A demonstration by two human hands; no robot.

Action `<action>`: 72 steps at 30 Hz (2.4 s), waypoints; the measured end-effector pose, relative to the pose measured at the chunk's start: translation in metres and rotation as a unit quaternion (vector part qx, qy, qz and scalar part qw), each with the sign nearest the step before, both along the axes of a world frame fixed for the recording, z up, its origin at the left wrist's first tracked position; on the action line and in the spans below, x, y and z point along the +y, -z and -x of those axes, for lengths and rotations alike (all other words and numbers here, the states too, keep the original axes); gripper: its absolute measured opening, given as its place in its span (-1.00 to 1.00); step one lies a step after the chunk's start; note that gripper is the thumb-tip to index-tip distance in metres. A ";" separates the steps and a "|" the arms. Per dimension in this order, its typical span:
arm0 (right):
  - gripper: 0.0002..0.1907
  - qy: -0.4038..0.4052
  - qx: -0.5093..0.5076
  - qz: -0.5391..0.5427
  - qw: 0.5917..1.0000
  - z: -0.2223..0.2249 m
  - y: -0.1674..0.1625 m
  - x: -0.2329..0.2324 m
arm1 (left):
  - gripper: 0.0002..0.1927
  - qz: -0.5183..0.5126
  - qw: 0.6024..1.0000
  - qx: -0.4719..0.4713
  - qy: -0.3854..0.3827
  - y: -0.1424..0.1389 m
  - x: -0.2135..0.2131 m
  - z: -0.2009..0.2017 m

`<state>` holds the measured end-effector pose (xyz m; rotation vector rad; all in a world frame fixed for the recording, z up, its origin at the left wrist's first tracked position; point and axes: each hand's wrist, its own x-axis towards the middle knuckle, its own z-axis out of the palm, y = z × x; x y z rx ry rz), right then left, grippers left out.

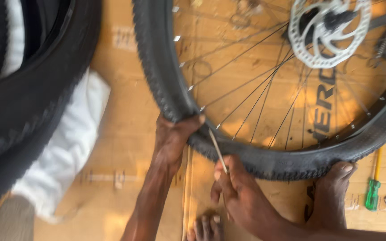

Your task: The person mounts a bicycle tire onto a wheel rim. They first seat the inner tube and then use their hands and a tire lever to press the tire bead onto the rim until it is fully seated.

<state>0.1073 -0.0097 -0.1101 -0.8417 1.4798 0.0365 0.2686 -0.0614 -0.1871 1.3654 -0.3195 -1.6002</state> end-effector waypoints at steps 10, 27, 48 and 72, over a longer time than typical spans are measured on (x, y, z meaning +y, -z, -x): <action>-0.79 0.023 0.017 0.113 0.993 0.008 0.035 0.044 | -0.76 0.023 0.977 0.088 -0.191 -0.005 0.011 0.033; -0.87 -0.242 -0.066 0.491 0.834 0.091 0.031 -0.051 | -0.30 0.050 0.975 -0.203 -0.083 -0.020 -0.023 0.019; -0.48 -0.140 -0.105 0.003 0.985 0.106 0.058 -0.094 | -0.62 -0.049 0.987 -0.134 -0.071 -0.025 -0.020 0.047; -0.76 -0.198 -0.073 0.301 0.930 0.123 0.061 -0.137 | -0.73 -0.023 0.994 -0.096 -0.039 0.006 -0.034 0.040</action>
